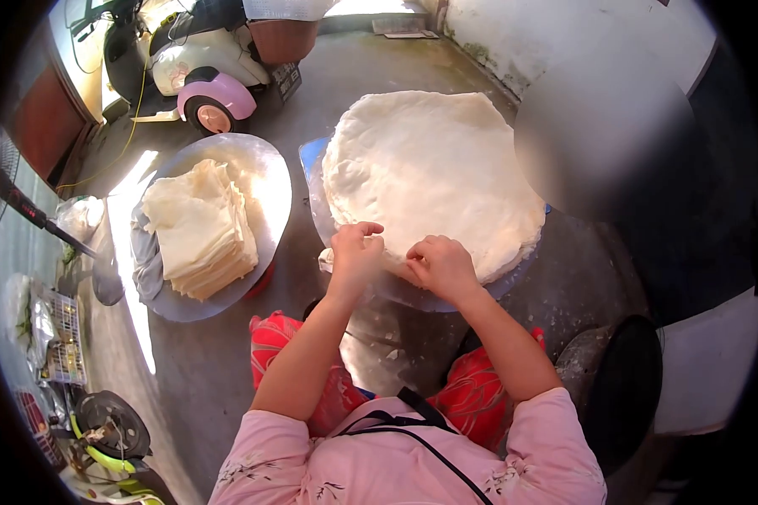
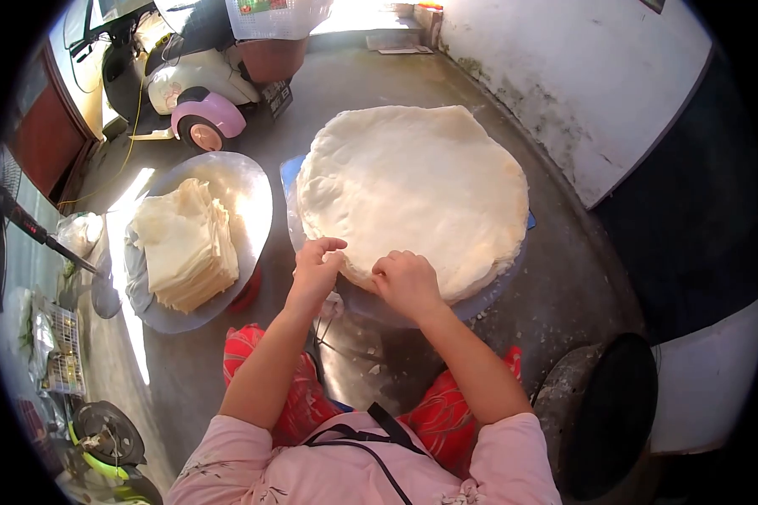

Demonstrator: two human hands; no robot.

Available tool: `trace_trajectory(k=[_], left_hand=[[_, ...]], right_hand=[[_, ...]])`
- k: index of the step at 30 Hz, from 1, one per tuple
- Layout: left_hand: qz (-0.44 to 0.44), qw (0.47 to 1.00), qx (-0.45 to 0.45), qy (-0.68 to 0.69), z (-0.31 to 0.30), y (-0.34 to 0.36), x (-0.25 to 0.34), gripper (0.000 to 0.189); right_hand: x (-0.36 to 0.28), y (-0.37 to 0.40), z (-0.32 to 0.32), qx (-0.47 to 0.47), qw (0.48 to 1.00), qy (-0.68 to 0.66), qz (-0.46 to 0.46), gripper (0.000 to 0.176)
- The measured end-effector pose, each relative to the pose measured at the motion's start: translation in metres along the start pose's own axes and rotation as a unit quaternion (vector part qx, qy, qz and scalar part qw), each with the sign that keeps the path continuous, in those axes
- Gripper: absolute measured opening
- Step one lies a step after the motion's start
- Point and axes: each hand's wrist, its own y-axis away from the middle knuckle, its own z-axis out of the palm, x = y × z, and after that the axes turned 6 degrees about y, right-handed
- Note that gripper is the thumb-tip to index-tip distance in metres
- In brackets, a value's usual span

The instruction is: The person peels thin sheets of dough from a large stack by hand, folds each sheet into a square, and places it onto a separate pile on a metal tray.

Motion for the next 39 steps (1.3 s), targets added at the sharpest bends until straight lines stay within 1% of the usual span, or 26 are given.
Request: trace_trajectory(k=[1, 3, 5, 9, 10, 11, 12, 13, 14, 15, 16, 18, 20, 21, 22, 23, 24, 26, 27, 29, 31, 33, 34, 35, 37, 39], left_hand=[[-0.002, 1.0, 0.002, 0.001, -0.001, 0.002, 0.003, 0.024], [0.034, 0.998, -0.011, -0.045, -0.002, 0.006, 0.006, 0.021], [0.032, 0.998, -0.022, -0.04, -0.003, 0.003, 0.004, 0.02], [0.042, 0.997, -0.042, -0.045, -0.004, 0.003, 0.002, 0.019], [0.04, 0.997, -0.04, -0.044, -0.003, 0.003, -0.002, 0.019], [0.063, 0.996, -0.043, -0.05, -0.002, 0.001, -0.007, 0.019], [0.085, 0.994, -0.047, -0.056, -0.003, 0.001, -0.007, 0.018], [0.085, 0.994, -0.046, -0.056, -0.003, 0.001, -0.005, 0.018], [0.096, 0.99, -0.055, -0.093, -0.002, 0.003, -0.003, 0.017], [0.107, 0.984, -0.064, -0.129, -0.003, 0.004, -0.001, 0.017], [0.106, 0.984, -0.064, -0.129, -0.003, 0.007, -0.001, 0.017], [0.14, 0.965, -0.095, -0.203, -0.004, 0.01, -0.001, 0.018], [0.136, 0.968, -0.079, -0.195, -0.004, 0.013, 0.002, 0.017], [0.134, 0.971, -0.063, -0.189, -0.003, 0.014, 0.003, 0.016], [0.132, 0.971, -0.063, -0.189, -0.003, 0.013, 0.003, 0.016], [0.158, 0.967, -0.05, -0.193, -0.002, 0.013, 0.002, 0.015], [0.183, 0.962, -0.037, -0.197, -0.001, 0.012, 0.0, 0.014], [0.193, 0.96, -0.03, -0.202, 0.0, 0.012, -0.004, 0.014], [0.205, 0.957, -0.025, -0.205, 0.0, 0.013, -0.004, 0.014], [0.191, 0.958, -0.035, -0.213, -0.002, 0.015, 0.0, 0.016], [0.18, 0.957, -0.046, -0.221, -0.002, 0.015, 0.002, 0.018], [0.212, 0.949, -0.039, -0.232, -0.001, 0.016, 0.0, 0.02], [0.212, 0.949, -0.039, -0.232, 0.0, 0.017, -0.002, 0.02], [0.225, 0.94, -0.056, -0.25, 0.001, 0.017, -0.004, 0.022], [0.237, 0.931, -0.072, -0.268, 0.002, 0.019, -0.005, 0.025], [0.237, 0.914, -0.08, -0.321, 0.004, 0.022, -0.003, 0.031]], right_hand=[[0.001, -0.001, 0.001, -0.02, 1.0, -0.004, 0.018, 0.014], [0.001, -0.001, 0.0, -0.042, 0.998, -0.007, 0.036, 0.013], [-0.002, -0.004, -0.007, -0.04, 0.999, -0.025, 0.0, 0.008], [0.002, -0.004, -0.006, -0.037, 0.999, 0.004, -0.028, 0.01], [0.003, -0.004, -0.006, -0.043, 0.999, -0.03, 0.012, 0.011], [0.004, -0.004, -0.004, -0.049, 0.995, -0.064, 0.053, 0.012], [0.005, -0.005, -0.004, -0.05, 0.995, -0.065, 0.052, 0.012], [0.006, -0.006, -0.003, -0.075, 0.986, -0.106, 0.106, 0.013], [0.008, -0.006, -0.003, -0.1, 0.971, -0.146, 0.159, 0.014], [0.009, -0.007, -0.002, -0.101, 0.971, -0.146, 0.159, 0.014], [0.011, -0.008, -0.002, -0.101, 0.973, -0.138, 0.157, 0.014], [0.009, -0.011, -0.004, -0.101, 0.975, -0.128, 0.153, 0.014], [0.0, -0.013, -0.013, -0.087, 0.985, -0.126, 0.085, 0.013], [0.0, -0.014, -0.011, -0.089, 0.984, -0.127, 0.085, 0.013], [0.002, -0.014, -0.009, -0.084, 0.99, -0.103, 0.051, 0.012], [0.003, -0.014, -0.008, -0.079, 0.994, -0.078, 0.017, 0.012], [0.004, -0.013, -0.006, -0.081, 0.993, -0.079, 0.015, 0.012], [0.007, -0.012, -0.004, -0.098, 0.983, -0.127, 0.087, 0.014], [0.008, -0.012, -0.002, -0.1, 0.983, -0.127, 0.086, 0.014], [0.013, -0.012, 0.001, -0.101, 0.972, -0.172, 0.123, 0.015], [0.021, -0.014, 0.005, -0.117, 0.963, -0.199, 0.138, 0.015], [0.027, -0.015, 0.009, -0.134, 0.953, -0.225, 0.153, 0.016], [0.03, -0.015, 0.011, -0.147, 0.947, -0.236, 0.163, 0.017], [0.031, -0.017, 0.011, -0.159, 0.94, -0.247, 0.173, 0.018], [0.03, -0.019, 0.01, -0.155, 0.944, -0.238, 0.17, 0.018], [0.027, -0.02, 0.01, -0.155, 0.946, -0.229, 0.167, 0.018]])
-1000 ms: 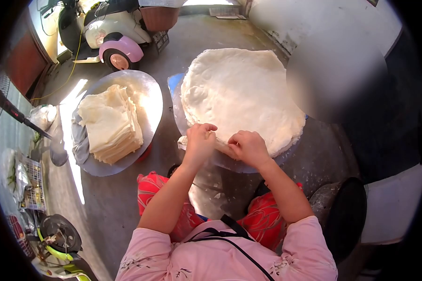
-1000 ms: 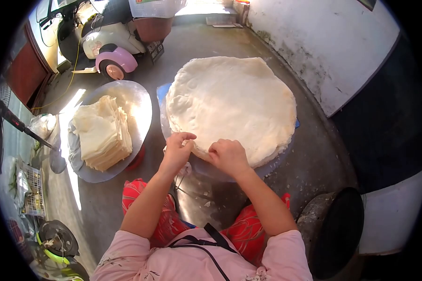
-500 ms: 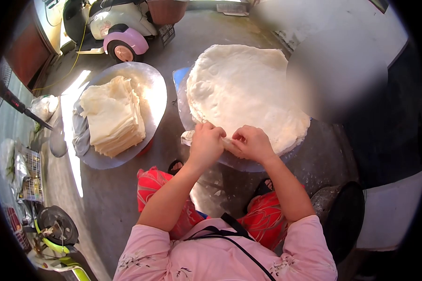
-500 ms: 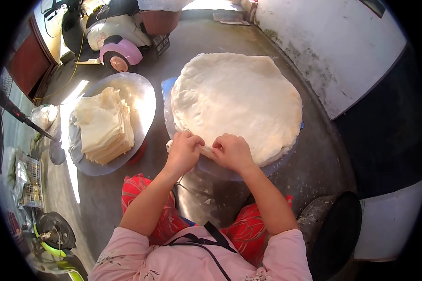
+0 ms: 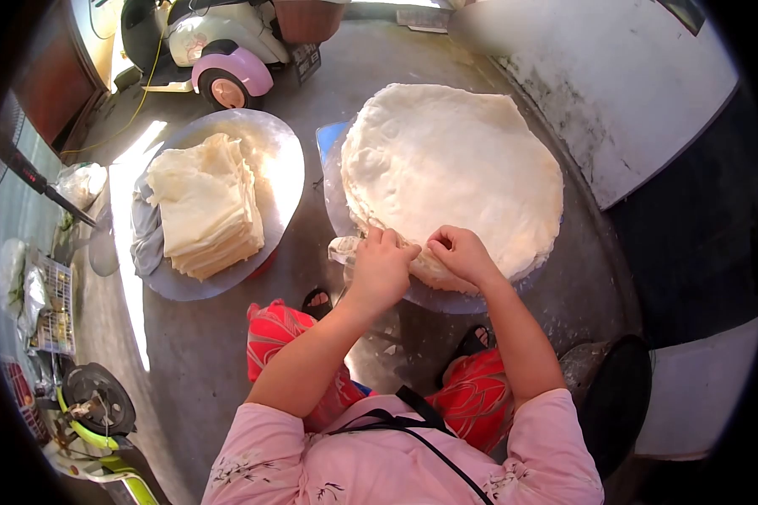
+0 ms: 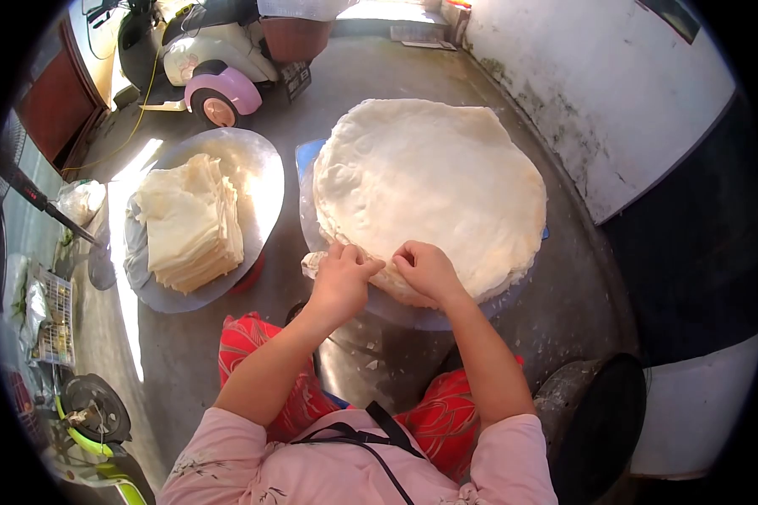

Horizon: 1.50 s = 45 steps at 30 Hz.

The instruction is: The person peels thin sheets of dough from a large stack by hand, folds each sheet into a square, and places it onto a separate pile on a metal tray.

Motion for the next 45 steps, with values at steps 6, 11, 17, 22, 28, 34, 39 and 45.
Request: trace_trajectory(k=[6, 11, 17, 22, 28, 34, 39, 45], left_hand=[[-0.016, 0.996, -0.07, -0.058, -0.001, -0.002, 0.007, 0.031], [0.002, 0.993, 0.0, -0.116, 0.011, 0.001, 0.009, 0.039], [-0.044, 0.988, -0.026, -0.142, 0.01, -0.001, 0.005, 0.047], [-0.045, 0.987, -0.043, -0.15, 0.008, -0.002, 0.002, 0.047], [-0.062, 0.982, -0.067, -0.166, 0.004, -0.007, 0.006, 0.038], [-0.045, 0.982, -0.043, -0.179, 0.007, -0.005, 0.008, 0.036], [0.068, 0.983, -0.008, -0.169, 0.015, -0.008, 0.004, 0.036], [-0.006, 0.963, 0.013, -0.268, 0.017, -0.017, 0.0, 0.036]], right_hand=[[0.015, -0.017, 0.006, 0.117, 0.986, 0.115, -0.015, 0.015], [0.021, -0.032, 0.017, 0.167, 0.978, 0.122, 0.025, 0.019], [-0.007, -0.022, 0.017, 0.052, 0.997, -0.016, -0.055, 0.029], [0.005, -0.027, 0.0, -0.077, 0.992, -0.092, -0.031, 0.022], [0.025, -0.044, -0.021, 0.086, 0.993, -0.079, 0.017, 0.014], [0.078, -0.081, -0.051, 0.257, 0.953, -0.043, 0.153, 0.013], [0.033, -0.096, -0.033, 0.072, 0.979, 0.167, -0.089, 0.052], [-0.023, -0.105, 0.012, 0.007, 0.964, 0.205, -0.167, 0.055]])
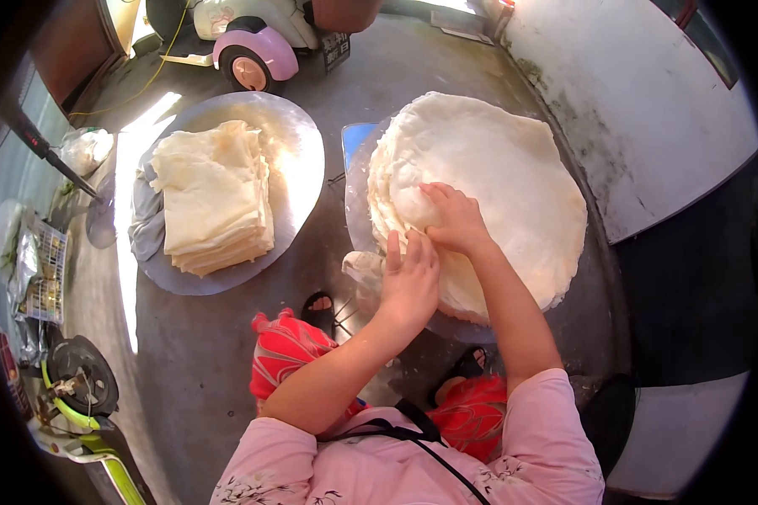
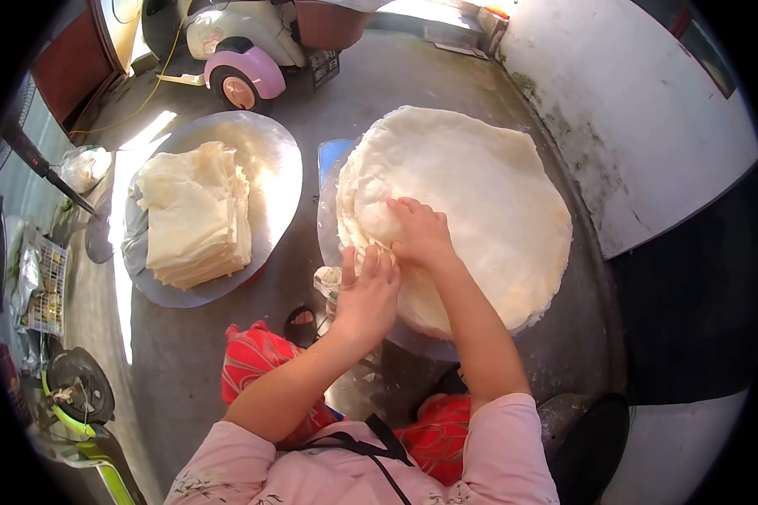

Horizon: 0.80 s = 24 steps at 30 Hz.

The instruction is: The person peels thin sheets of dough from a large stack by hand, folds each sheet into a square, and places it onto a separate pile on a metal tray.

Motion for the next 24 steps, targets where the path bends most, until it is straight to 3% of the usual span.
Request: trace_trajectory(k=[1, 2, 4, 6, 7, 10, 12, 13, 15, 16, 17, 18, 20, 21, 23, 24], left_hand=[[-0.002, 1.0, -0.001, -0.001, -0.003, -0.002, -0.002, 0.036], [-0.029, 0.999, -0.018, 0.0, -0.006, -0.004, -0.003, 0.035], [-0.055, 0.998, -0.035, 0.003, -0.01, -0.006, -0.004, 0.034], [-0.065, 0.997, -0.023, 0.031, -0.012, -0.005, -0.006, 0.031], [-0.062, 0.997, -0.022, 0.033, -0.012, -0.004, -0.005, 0.031], [-0.053, 0.998, -0.017, 0.002, -0.014, -0.001, -0.003, 0.031], [-0.036, 0.999, -0.034, 0.009, -0.019, 0.003, -0.003, 0.033], [-0.034, 0.999, -0.031, 0.01, -0.018, 0.005, -0.003, 0.033], [-0.038, 0.997, -0.045, 0.041, -0.015, 0.006, -0.002, 0.037], [-0.037, 0.997, -0.044, 0.043, -0.014, 0.005, -0.002, 0.037], [-0.018, 0.997, -0.017, 0.071, -0.013, 0.004, -0.003, 0.038], [-0.001, 0.995, 0.01, 0.099, -0.013, 0.004, -0.003, 0.04], [0.003, 0.994, -0.003, 0.11, -0.017, 0.003, 0.0, 0.039], [0.007, 0.993, -0.014, 0.119, -0.019, 0.002, 0.002, 0.039], [0.018, 0.993, -0.026, 0.117, -0.017, 0.001, 0.007, 0.039], [0.029, 0.992, -0.037, 0.114, -0.016, 0.001, 0.009, 0.039]], right_hand=[[-0.002, -0.001, 0.003, 0.035, 0.992, 0.119, -0.01, 0.05], [-0.002, -0.003, 0.001, 0.034, 0.992, 0.118, -0.011, 0.05], [0.003, -0.011, -0.008, 0.025, 0.991, 0.031, 0.128, 0.032], [0.027, -0.009, -0.015, 0.11, 0.983, -0.049, 0.136, 0.021], [0.042, -0.007, -0.022, 0.139, 0.965, -0.124, 0.186, 0.021], [0.117, 0.007, -0.033, 0.284, 0.866, -0.252, 0.325, 0.02], [0.166, 0.024, -0.041, 0.331, 0.732, -0.39, 0.45, 0.02], [0.186, 0.033, -0.037, 0.334, 0.732, -0.388, 0.45, 0.02], [0.211, 0.047, -0.03, 0.253, 0.814, -0.159, 0.498, 0.023], [0.199, 0.048, -0.034, 0.254, 0.814, -0.157, 0.499, 0.023], [0.185, 0.048, -0.035, 0.253, 0.904, 0.046, 0.341, 0.027], [0.166, 0.045, -0.038, 0.231, 0.929, 0.243, 0.157, 0.031], [0.146, 0.022, -0.04, 0.141, 0.972, 0.099, 0.16, 0.041], [0.137, 0.008, -0.034, 0.141, 0.972, 0.099, 0.159, 0.041], [0.122, -0.014, -0.021, 0.159, 0.948, -0.094, 0.26, 0.046], [0.118, -0.021, -0.021, 0.159, 0.948, -0.094, 0.26, 0.046]])
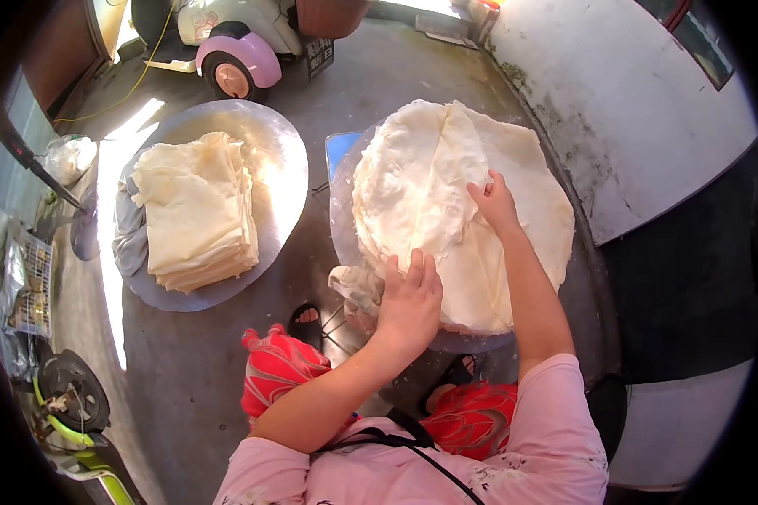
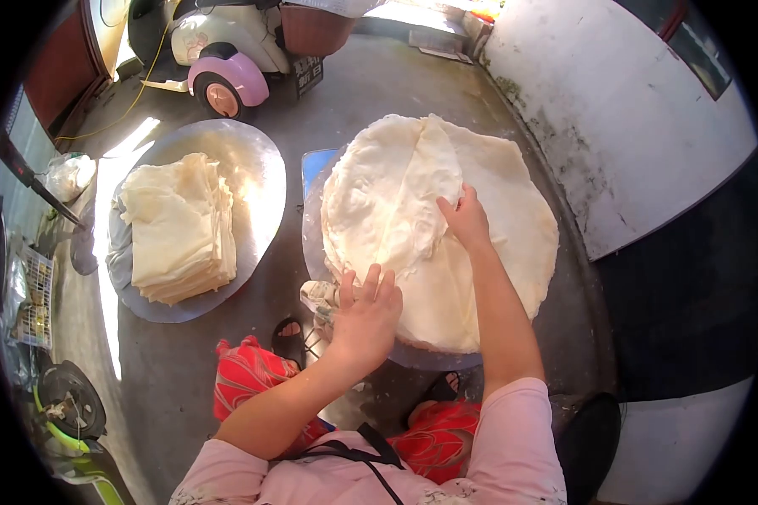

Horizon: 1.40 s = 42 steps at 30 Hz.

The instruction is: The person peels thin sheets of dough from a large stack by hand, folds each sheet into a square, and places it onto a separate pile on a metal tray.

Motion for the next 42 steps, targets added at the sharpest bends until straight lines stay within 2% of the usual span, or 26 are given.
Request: trace_trajectory(k=[2, 3, 4, 5, 6, 8, 9, 11, 12, 13, 14, 16, 17, 19, 20, 22, 26, 28, 29, 31, 32, 34, 36, 38, 40, 42], left_hand=[[0.001, 1.0, -0.018, 0.02, 0.0, 0.0, 0.003, 0.037], [0.004, 0.999, -0.036, 0.04, 0.001, -0.001, 0.003, 0.036], [0.0, 0.999, -0.035, 0.039, 0.002, 0.0, 0.003, 0.036], [0.013, 0.998, -0.017, 0.056, 0.004, 0.001, 0.003, 0.037], [0.027, 0.997, 0.0, 0.073, 0.004, 0.002, 0.003, 0.039], [0.024, 0.997, -0.01, 0.074, 0.003, 0.002, 0.003, 0.042], [0.021, 0.997, -0.018, 0.074, 0.002, 0.002, 0.003, 0.045], [0.014, 0.997, -0.014, 0.074, 0.005, 0.0, 0.002, 0.046], [0.005, 0.997, -0.013, 0.075, 0.006, 0.001, 0.001, 0.048], [0.005, 0.997, -0.013, 0.074, 0.005, 0.001, 0.0, 0.048], [-0.009, 0.998, -0.037, 0.044, 0.005, 0.002, -0.002, 0.049], [-0.023, 0.998, -0.06, 0.012, 0.004, 0.002, -0.004, 0.051], [-0.026, 0.997, -0.078, -0.005, 0.004, 0.001, -0.004, 0.052], [-0.029, 0.995, -0.096, -0.024, 0.005, 0.002, -0.004, 0.053], [-0.025, 0.995, -0.092, -0.037, 0.008, 0.003, -0.005, 0.054], [-0.023, 0.994, -0.089, -0.051, 0.008, 0.005, -0.005, 0.055], [-0.02, 0.995, -0.074, -0.064, 0.009, 0.005, -0.006, 0.055], [-0.017, 0.996, -0.066, -0.066, 0.01, 0.005, -0.004, 0.055], [-0.021, 0.996, -0.064, -0.065, 0.011, 0.004, -0.003, 0.054], [-0.023, 0.996, -0.065, -0.064, 0.011, 0.004, -0.001, 0.054], [-0.024, 0.995, -0.072, -0.06, 0.01, 0.004, -0.001, 0.054], [-0.026, 0.995, -0.077, -0.056, 0.01, 0.004, -0.003, 0.054], [-0.022, 0.997, -0.061, -0.051, 0.012, 0.007, -0.002, 0.055], [-0.022, 0.996, -0.066, -0.053, 0.012, 0.009, -0.003, 0.056], [-0.018, 0.996, -0.07, -0.057, 0.011, 0.008, -0.004, 0.057], [-0.022, 0.994, -0.087, -0.054, 0.011, 0.008, -0.004, 0.06]], right_hand=[[-0.014, -0.01, 0.003, 0.002, 0.998, 0.015, 0.056, 0.046], [-0.028, -0.016, -0.001, 0.0, 0.999, 0.014, 0.052, 0.046], [-0.046, -0.019, -0.009, -0.085, 0.979, -0.155, 0.102, 0.047], [-0.062, -0.02, -0.017, -0.168, 0.921, -0.317, 0.15, 0.047], [-0.077, -0.019, -0.022, -0.169, 0.921, -0.317, 0.151, 0.047], [-0.102, -0.014, -0.031, -0.223, 0.806, -0.547, 0.04, 0.045], [-0.107, -0.011, -0.033, -0.222, 0.806, -0.547, 0.039, 0.045], [-0.115, -0.006, -0.034, -0.228, 0.888, -0.399, -0.028, 0.051], [-0.114, -0.001, -0.03, -0.228, 0.888, -0.399, -0.03, 0.051], [-0.11, 0.004, -0.024, -0.261, 0.925, -0.259, -0.097, 0.055], [-0.106, 0.011, -0.017, -0.288, 0.937, -0.112, -0.161, 0.058], [-0.106, 0.029, 0.002, -0.281, 0.935, 0.039, -0.215, 0.056], [-0.109, 0.038, 0.012, -0.281, 0.934, 0.039, -0.216, 0.056], [-0.115, 0.051, 0.027, -0.23, 0.92, 0.149, -0.279, 0.041], [-0.113, 0.047, 0.032, -0.228, 0.921, 0.148, -0.281, 0.041], [-0.109, 0.042, 0.043, -0.224, 0.943, 0.14, -0.202, 0.043], [-0.106, 0.03, 0.038, -0.204, 0.953, 0.134, -0.179, 0.037], [-0.117, 0.04, 0.036, -0.149, 0.976, 0.054, -0.15, 0.03], [-0.124, 0.048, 0.038, -0.148, 0.976, 0.055, -0.15, 0.03], [-0.134, 0.064, 0.044, -0.121, 0.936, 0.179, -0.278, 0.026], [-0.134, 0.065, 0.045, -0.122, 0.937, 0.177, -0.275, 0.026], [-0.135, 0.058, 0.045, -0.231, 0.948, 0.113, -0.188, 0.027], [-0.129, 0.051, 0.046, -0.227, 0.95, 0.1, -0.191, 0.024], [-0.13, 0.05, 0.043, -0.211, 0.963, 0.015, -0.168, 0.02], [-0.12, 0.039, 0.04, -0.245, 0.956, -0.036, -0.156, 0.017], [-0.11, 0.03, 0.033, -0.287, 0.938, -0.182, -0.066, 0.018]])
